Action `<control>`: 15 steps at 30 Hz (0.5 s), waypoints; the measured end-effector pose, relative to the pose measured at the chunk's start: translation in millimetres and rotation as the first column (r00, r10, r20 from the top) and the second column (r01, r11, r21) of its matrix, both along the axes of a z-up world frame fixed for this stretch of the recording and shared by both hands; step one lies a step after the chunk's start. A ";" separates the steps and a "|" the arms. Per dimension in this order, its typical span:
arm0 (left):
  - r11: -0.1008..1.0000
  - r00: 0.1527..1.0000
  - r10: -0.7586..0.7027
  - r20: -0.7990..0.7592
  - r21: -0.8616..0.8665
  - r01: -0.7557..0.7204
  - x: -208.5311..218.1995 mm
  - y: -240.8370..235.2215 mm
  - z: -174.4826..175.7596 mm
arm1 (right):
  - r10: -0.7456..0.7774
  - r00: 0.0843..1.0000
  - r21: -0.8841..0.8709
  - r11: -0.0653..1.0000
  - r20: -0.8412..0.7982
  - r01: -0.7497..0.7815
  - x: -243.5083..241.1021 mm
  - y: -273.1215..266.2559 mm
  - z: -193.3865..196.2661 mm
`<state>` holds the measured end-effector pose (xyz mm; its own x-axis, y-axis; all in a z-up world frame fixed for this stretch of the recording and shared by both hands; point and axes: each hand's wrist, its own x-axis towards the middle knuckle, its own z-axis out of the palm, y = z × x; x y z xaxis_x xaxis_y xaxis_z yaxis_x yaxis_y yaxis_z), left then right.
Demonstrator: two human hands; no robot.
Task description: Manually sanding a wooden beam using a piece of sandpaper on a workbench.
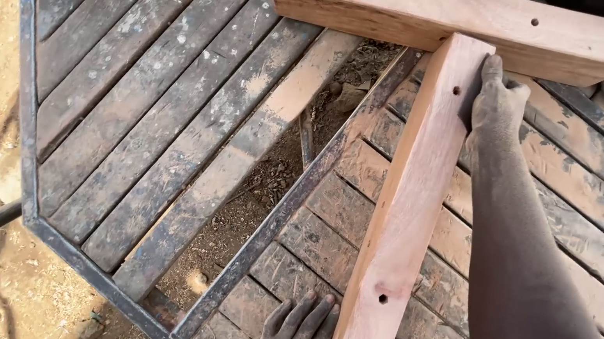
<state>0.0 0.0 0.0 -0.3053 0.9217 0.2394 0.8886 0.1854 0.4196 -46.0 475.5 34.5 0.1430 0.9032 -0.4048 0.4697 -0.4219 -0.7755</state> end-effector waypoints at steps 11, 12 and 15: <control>0.998 0.998 -0.056 0.028 -0.021 0.057 -2.7 0.0 7.5 | 0.039 0.999 -0.151 0.988 -0.012 -0.041 126.2 -347.9 58.4; 0.998 0.998 -0.048 0.039 -0.033 0.049 -2.1 -1.1 8.5 | 0.052 0.989 -0.255 0.967 0.141 -0.015 139.6 -377.1 61.6; 0.999 0.998 -0.043 0.035 -0.027 0.044 -3.2 -2.2 11.0 | 0.031 0.998 -0.162 0.987 0.063 -0.020 153.2 -393.0 46.9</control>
<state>-3.2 -2.2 11.0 -0.2728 0.9402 0.2039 0.8811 0.1591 0.4453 107.2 82.6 81.4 0.1515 0.8305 -0.5361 0.5288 -0.5263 -0.6658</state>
